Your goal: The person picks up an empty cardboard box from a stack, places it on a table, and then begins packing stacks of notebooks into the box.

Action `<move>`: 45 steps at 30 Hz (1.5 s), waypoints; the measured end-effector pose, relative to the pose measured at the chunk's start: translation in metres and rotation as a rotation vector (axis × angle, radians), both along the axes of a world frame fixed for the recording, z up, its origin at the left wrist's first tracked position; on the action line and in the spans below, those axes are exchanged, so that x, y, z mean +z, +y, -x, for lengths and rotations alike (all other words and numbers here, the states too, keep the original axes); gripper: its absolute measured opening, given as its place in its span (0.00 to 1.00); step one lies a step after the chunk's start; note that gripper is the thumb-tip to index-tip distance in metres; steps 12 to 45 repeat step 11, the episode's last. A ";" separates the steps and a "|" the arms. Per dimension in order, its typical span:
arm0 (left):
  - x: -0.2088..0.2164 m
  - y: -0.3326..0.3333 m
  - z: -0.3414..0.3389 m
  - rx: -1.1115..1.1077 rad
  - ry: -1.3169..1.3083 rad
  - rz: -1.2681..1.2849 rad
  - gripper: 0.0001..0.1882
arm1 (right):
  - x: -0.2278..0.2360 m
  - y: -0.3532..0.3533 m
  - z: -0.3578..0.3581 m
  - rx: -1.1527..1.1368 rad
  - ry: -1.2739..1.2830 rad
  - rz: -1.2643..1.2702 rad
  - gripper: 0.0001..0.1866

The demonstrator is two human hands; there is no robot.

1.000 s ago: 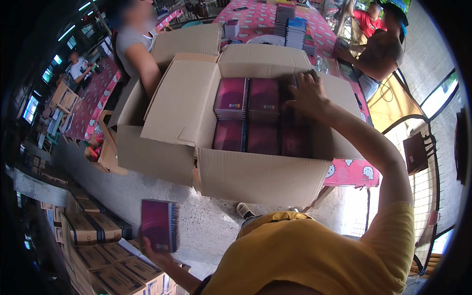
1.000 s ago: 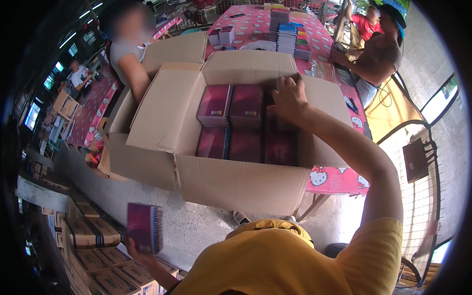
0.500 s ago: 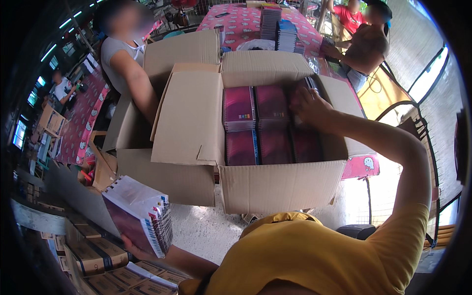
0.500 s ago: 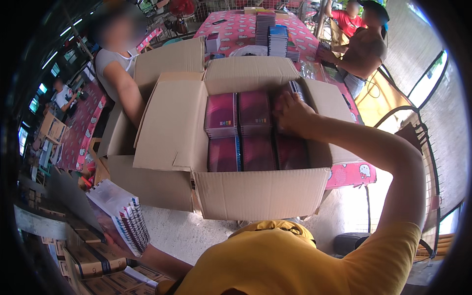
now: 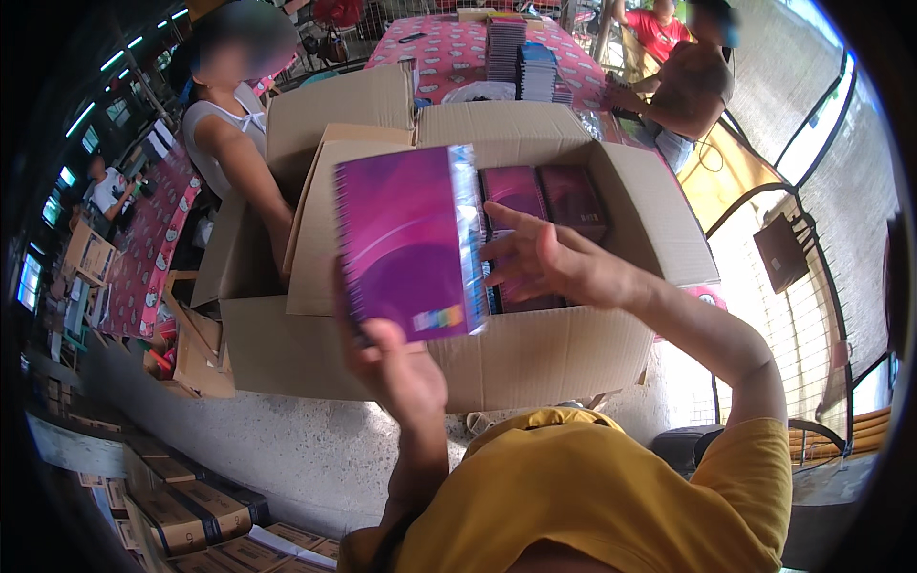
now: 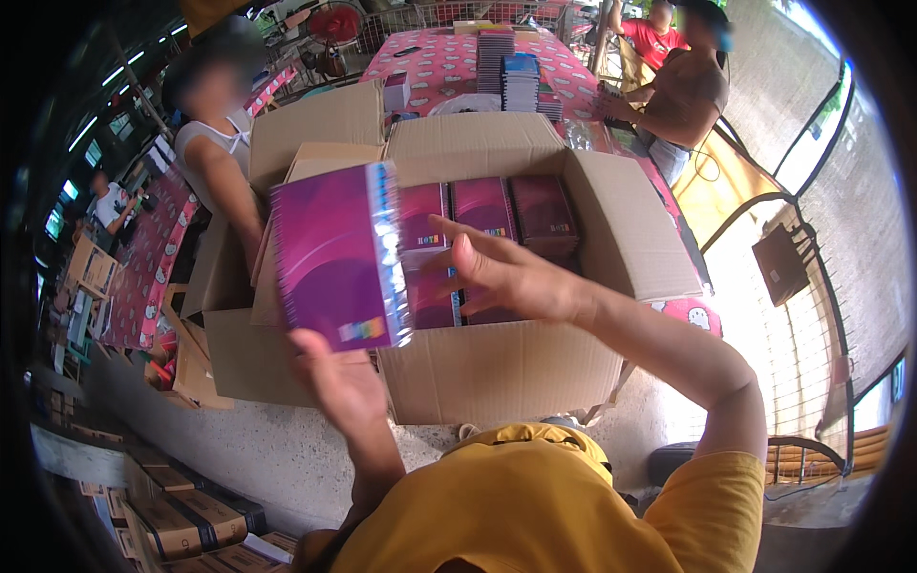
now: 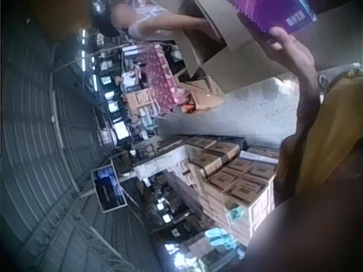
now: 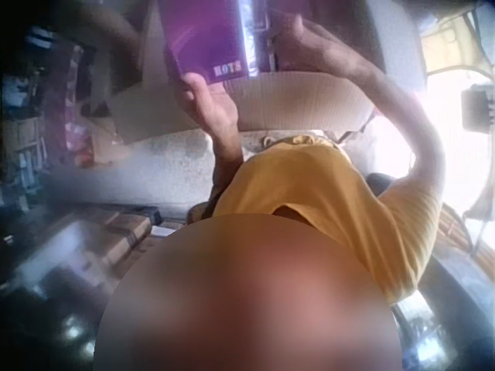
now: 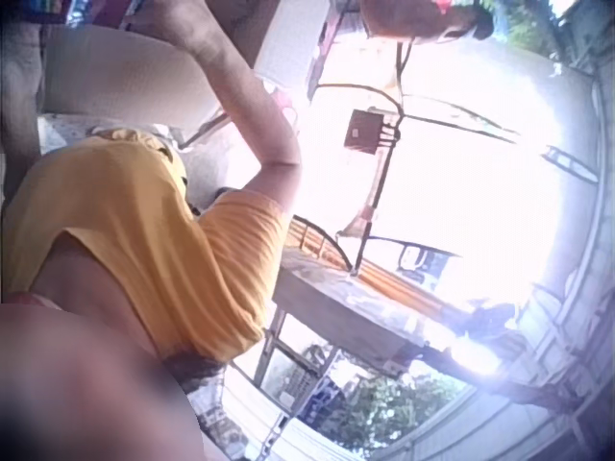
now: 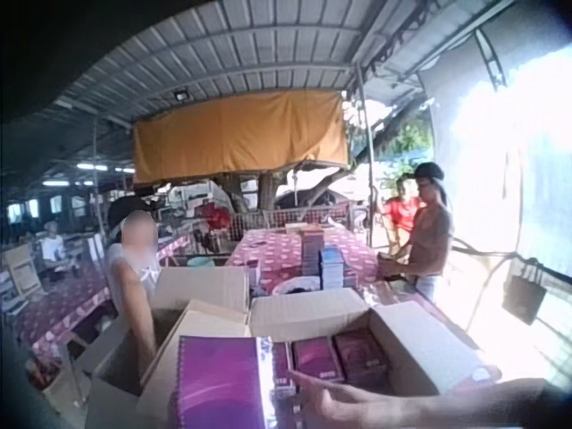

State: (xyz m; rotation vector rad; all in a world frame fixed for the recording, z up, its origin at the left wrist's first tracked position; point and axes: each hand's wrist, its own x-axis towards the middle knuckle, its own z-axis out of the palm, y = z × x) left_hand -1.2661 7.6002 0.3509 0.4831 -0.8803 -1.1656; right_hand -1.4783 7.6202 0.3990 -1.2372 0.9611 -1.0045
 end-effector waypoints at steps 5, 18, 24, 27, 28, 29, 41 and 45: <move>0.017 0.011 0.011 -0.044 -0.691 0.333 0.50 | 0.004 -0.002 0.015 -0.327 -0.418 -0.380 0.25; 0.021 0.016 -0.039 0.134 -0.435 0.052 0.48 | -0.050 -0.024 0.030 -0.165 -0.112 -0.604 0.30; 0.021 0.016 -0.039 0.134 -0.435 0.052 0.48 | -0.050 -0.024 0.030 -0.165 -0.112 -0.604 0.30; 0.021 0.016 -0.039 0.134 -0.435 0.052 0.48 | -0.050 -0.024 0.030 -0.165 -0.112 -0.604 0.30; 0.021 0.016 -0.039 0.134 -0.435 0.052 0.48 | -0.050 -0.024 0.030 -0.165 -0.112 -0.604 0.30; 0.021 0.016 -0.039 0.134 -0.435 0.052 0.48 | -0.050 -0.024 0.030 -0.165 -0.112 -0.604 0.30; 0.021 0.016 -0.039 0.134 -0.435 0.052 0.48 | -0.050 -0.024 0.030 -0.165 -0.112 -0.604 0.30; 0.021 0.016 -0.039 0.134 -0.435 0.052 0.48 | -0.050 -0.024 0.030 -0.165 -0.112 -0.604 0.30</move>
